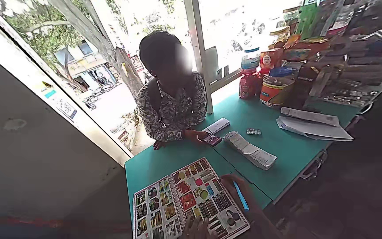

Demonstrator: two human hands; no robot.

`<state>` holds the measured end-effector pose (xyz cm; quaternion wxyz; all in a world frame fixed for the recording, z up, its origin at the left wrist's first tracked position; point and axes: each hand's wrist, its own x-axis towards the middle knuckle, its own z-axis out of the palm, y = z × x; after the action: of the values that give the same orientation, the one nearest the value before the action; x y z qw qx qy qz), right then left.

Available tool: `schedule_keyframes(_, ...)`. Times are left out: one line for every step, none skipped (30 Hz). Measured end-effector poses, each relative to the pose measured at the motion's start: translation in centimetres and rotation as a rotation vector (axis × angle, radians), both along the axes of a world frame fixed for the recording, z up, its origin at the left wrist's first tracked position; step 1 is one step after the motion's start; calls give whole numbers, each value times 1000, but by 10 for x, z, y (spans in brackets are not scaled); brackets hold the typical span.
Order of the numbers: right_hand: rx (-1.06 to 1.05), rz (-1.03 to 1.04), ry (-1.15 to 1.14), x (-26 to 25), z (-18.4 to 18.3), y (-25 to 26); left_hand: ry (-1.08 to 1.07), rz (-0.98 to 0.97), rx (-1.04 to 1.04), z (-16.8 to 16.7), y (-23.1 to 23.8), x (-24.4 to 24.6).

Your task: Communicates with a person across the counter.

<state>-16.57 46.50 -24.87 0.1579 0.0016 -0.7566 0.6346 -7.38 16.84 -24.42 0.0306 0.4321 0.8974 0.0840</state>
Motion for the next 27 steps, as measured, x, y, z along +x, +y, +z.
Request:
schedule_keyframes(17, 3, 2, -1, -1, 0, -4, -17, 1, 1, -6, -4)
schedule_keyframes(30, 4, 11, -2, -3, -1, -2, -32, -5, 3, -13, -7)
schedule_keyframes(33, 9, 30, -3, -6, 0, 3, -48, -10, 5, -20, -10)
schedule_keyframes(27, 13, 42, -3, -8, 0, 2, -57, -13, 7, -27, -14)
schedule_keyframes(23, 20, 48, -4, -8, 0, -2, -56, -10, 9, -33, -16)
schedule_keyframes(21, 24, 52, -4, -7, 0, -10, -39, -11, 11, -36, -17)
schedule_keyframes(18, 23, 55, -4, -6, 1, -1, -11, -7, 15, -34, -15)
schedule_keyframes(23, 22, 59, -4, -5, 1, 44, 24, 2, 19, -27, -11)
schedule_keyframes(40, 25, 55, -4, -3, 1, 124, 60, 14, 23, -15, -4)
schedule_keyframes(63, 27, 51, -2, -2, 1, 217, 84, 31, 25, 0, 5)
schedule_keyframes(78, 34, 44, 0, -2, 2, 275, 100, 43, 26, 18, 15)
schedule_keyframes(85, 43, 35, 0, -1, 2, 298, 112, 44, 27, 36, 22)
schedule_keyframes(87, 49, 25, 1, -2, 1, 291, 125, 38, 27, 54, 29)
schedule_keyframes(88, 49, 26, 1, -3, 1, 279, 144, 35, 25, 70, 34)
schedule_keyframes(102, 48, 29, 0, -2, 0, 286, 174, 25, 24, 86, 37)
schedule_keyframes(121, 46, 35, 0, -2, 1, 315, 210, 6, 23, 101, 38)
schedule_keyframes(139, 43, 40, -1, -2, 1, 340, 251, -21, 25, 114, 39)
schedule_keyframes(155, 32, 39, -1, -3, 1, 359, 288, -49, 26, 124, 39)
schedule_keyframes(168, 27, 29, 0, -3, 0, 354, 309, -73, 30, 131, 40)
schedule_keyframes(179, 22, 17, 1, -3, -1, 346, 321, -92, 34, 137, 40)
schedule_keyframes(193, 17, 8, 0, -2, -1, 351, 322, -113, 37, 141, 39)
schedule_keyframes(198, 13, 12, 0, -2, -1, 370, 312, -128, 39, 143, 36)
schedule_keyframes(198, 13, 19, 0, -2, 0, 369, 305, -138, 41, 145, 35)
schedule_keyframes(195, 14, 24, 0, -2, 0, 356, 299, -137, 42, 146, 33)
schedule_keyframes(194, 16, 21, 1, -2, -1, 331, 294, -129, 44, 146, 31)
schedule_keyframes(199, 15, 21, 1, -2, -1, 306, 298, -119, 44, 147, 30)
schedule_keyframes(206, 14, 27, 0, -3, -1, 289, 297, -122, 44, 147, 29)
